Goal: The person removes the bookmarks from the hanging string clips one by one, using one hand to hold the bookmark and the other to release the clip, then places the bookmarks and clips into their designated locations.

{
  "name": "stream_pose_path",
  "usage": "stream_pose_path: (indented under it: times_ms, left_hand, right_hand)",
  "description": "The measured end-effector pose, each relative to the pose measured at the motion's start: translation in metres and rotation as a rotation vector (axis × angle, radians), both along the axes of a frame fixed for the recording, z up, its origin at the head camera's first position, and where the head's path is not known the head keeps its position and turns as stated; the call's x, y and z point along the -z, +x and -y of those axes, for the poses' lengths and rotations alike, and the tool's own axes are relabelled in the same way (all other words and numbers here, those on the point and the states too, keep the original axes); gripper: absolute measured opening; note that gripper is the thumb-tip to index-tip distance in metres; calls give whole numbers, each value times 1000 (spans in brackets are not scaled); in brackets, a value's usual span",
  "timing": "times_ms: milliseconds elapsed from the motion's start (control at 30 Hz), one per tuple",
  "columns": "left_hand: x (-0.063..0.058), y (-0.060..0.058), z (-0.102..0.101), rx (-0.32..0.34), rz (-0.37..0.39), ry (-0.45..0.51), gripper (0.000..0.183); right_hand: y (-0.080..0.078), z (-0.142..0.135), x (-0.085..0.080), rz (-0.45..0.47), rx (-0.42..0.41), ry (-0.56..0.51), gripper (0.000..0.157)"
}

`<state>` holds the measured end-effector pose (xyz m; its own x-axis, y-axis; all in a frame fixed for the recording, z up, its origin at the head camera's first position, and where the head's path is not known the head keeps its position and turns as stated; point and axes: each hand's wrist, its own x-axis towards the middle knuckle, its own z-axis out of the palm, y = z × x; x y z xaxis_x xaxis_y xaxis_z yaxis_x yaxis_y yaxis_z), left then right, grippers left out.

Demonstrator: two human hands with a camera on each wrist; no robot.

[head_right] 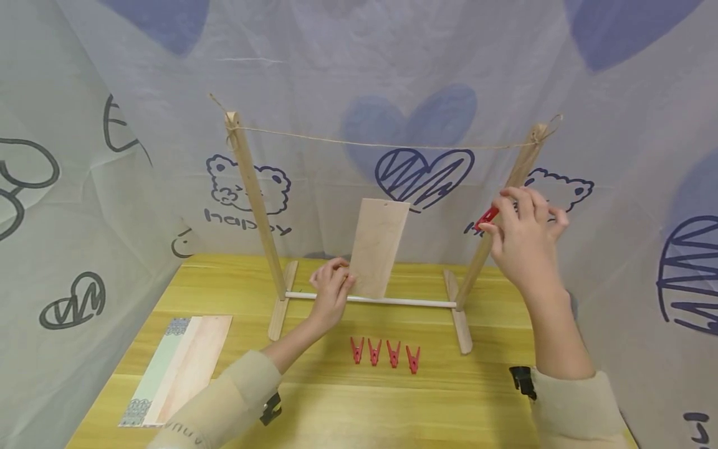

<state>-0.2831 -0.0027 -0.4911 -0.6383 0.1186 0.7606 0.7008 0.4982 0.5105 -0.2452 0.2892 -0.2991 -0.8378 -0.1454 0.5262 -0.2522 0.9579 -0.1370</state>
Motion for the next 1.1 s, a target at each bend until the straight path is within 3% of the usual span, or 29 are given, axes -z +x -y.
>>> stream_pose_path:
  times_ms: [167, 467, 1100]
  left_hand:
    - [6, 3, 8, -22, -29, 14, 40]
    - [16, 8, 27, -48, 20, 12, 38]
    - [32, 19, 68, -83, 13, 18, 36]
  right_hand:
    - [2, 2, 9, 5, -10, -18, 31]
    - [4, 2, 28, 21, -4, -51, 32]
    - [7, -2, 63, 54, -1, -73, 33]
